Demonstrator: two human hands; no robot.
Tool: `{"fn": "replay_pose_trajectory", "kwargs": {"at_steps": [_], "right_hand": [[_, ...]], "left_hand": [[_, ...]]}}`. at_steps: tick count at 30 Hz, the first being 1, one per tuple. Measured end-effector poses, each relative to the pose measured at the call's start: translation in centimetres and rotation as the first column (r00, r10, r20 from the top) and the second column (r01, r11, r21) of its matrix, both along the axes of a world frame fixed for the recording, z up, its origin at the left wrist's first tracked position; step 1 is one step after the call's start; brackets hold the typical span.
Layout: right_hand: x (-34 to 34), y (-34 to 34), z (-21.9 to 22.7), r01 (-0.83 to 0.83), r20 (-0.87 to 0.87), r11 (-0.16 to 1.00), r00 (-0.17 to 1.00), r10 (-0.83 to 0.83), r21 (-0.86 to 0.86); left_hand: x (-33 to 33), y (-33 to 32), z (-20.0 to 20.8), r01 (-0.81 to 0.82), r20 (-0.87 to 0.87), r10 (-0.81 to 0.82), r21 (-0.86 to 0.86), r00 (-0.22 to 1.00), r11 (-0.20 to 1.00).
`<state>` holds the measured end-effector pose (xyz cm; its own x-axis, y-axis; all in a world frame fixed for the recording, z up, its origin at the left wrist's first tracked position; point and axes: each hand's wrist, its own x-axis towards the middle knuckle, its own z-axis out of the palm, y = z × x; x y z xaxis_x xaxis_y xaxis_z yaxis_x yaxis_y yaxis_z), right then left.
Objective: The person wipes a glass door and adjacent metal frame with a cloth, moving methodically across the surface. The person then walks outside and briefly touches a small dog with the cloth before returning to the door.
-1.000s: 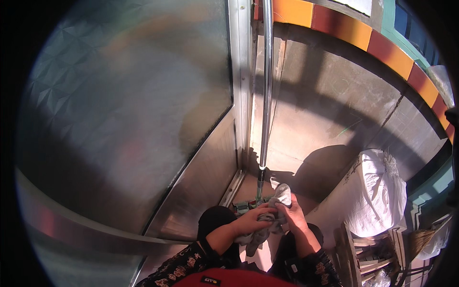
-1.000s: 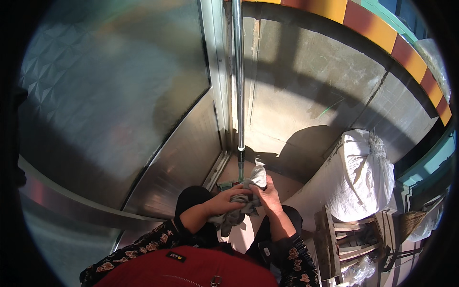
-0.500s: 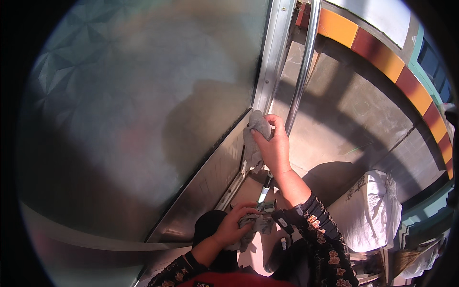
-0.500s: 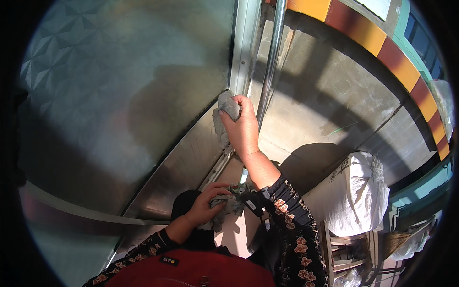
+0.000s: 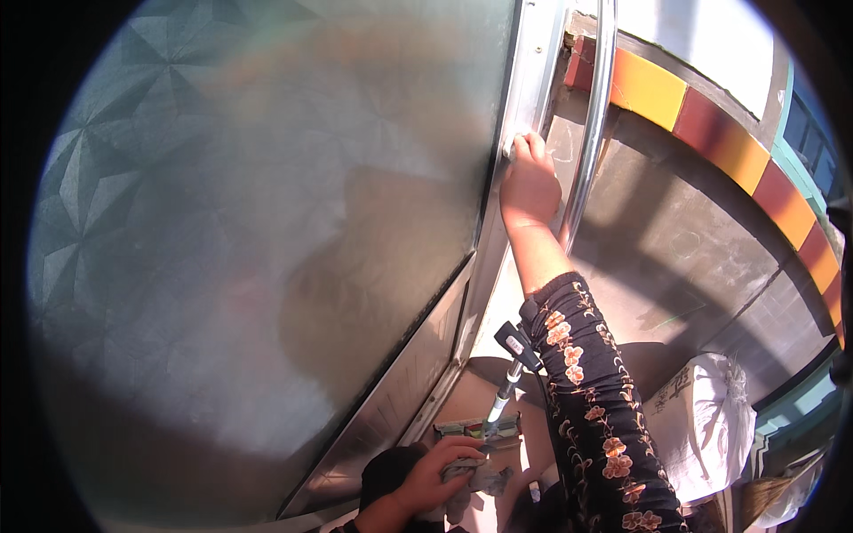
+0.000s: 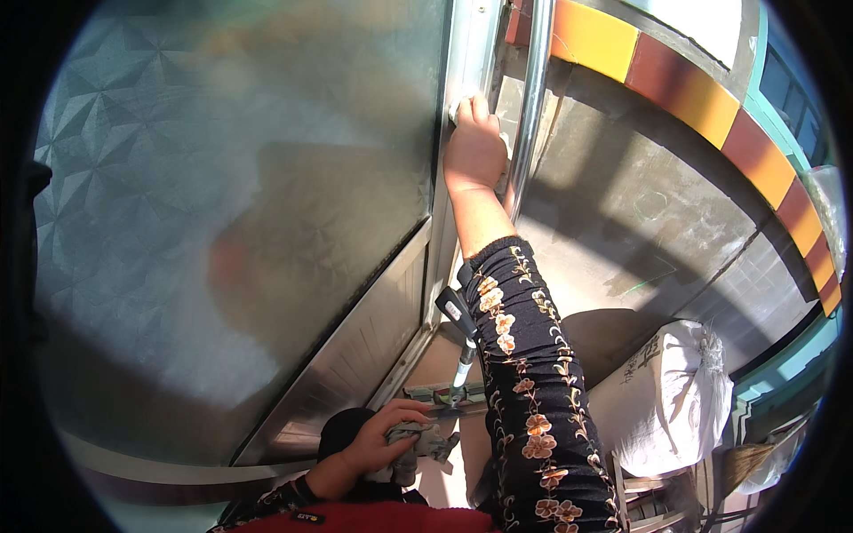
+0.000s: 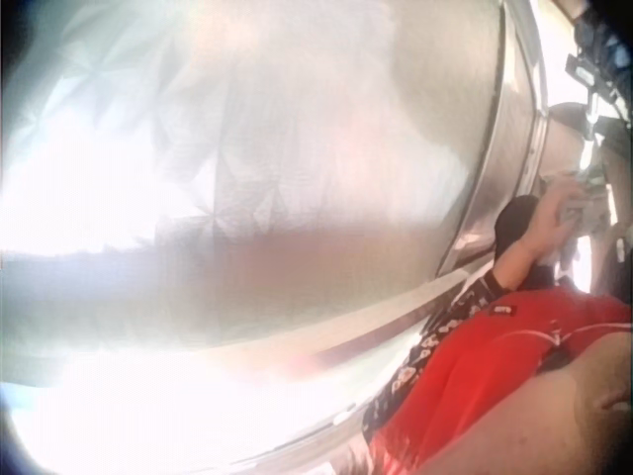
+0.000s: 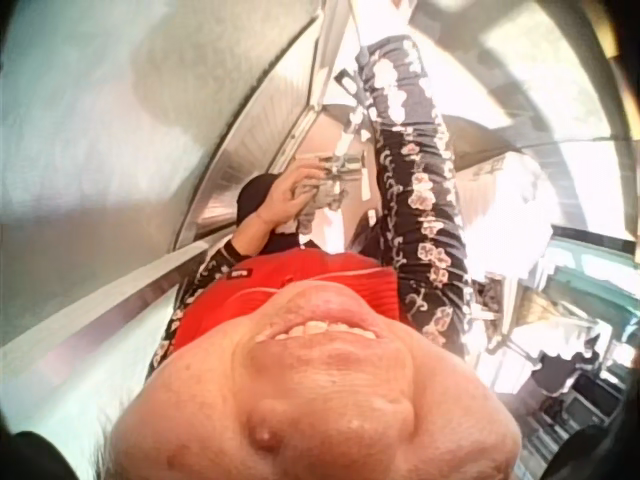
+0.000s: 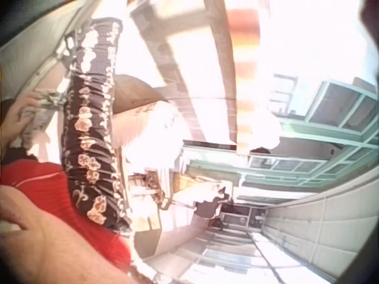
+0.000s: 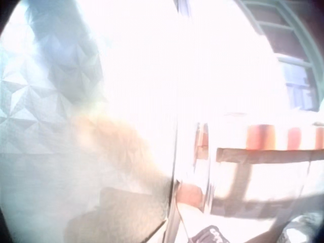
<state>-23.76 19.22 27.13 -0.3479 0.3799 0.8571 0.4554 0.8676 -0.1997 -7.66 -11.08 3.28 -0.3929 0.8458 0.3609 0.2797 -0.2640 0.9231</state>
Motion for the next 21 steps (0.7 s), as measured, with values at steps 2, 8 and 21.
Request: {"fn": "replay_pose_trajectory", "kwargs": {"at_steps": [2, 8, 21], "right_hand": [[-0.5, 0.5, -1.1, 0.013, 0.048, 0.999, 0.999, -0.015, 0.042], [-0.5, 1.0, -6.3, 0.149, 0.225, 0.978, 0.958, -0.179, 0.144], [-0.3, 0.6, -11.3, 0.112, 0.252, 0.993, 0.961, -0.118, 0.035]], "left_hand": [[-0.2, -0.2, 0.1, 0.002, 0.043, -0.002, -0.001, 0.999, 1.000], [-0.6, -0.4, 0.6, 0.033, 0.040, -0.032, -0.024, 0.999, 0.999], [-0.7, -0.6, 0.7, 0.027, 0.091, -0.025, -0.021, 0.996, 0.999]]}}
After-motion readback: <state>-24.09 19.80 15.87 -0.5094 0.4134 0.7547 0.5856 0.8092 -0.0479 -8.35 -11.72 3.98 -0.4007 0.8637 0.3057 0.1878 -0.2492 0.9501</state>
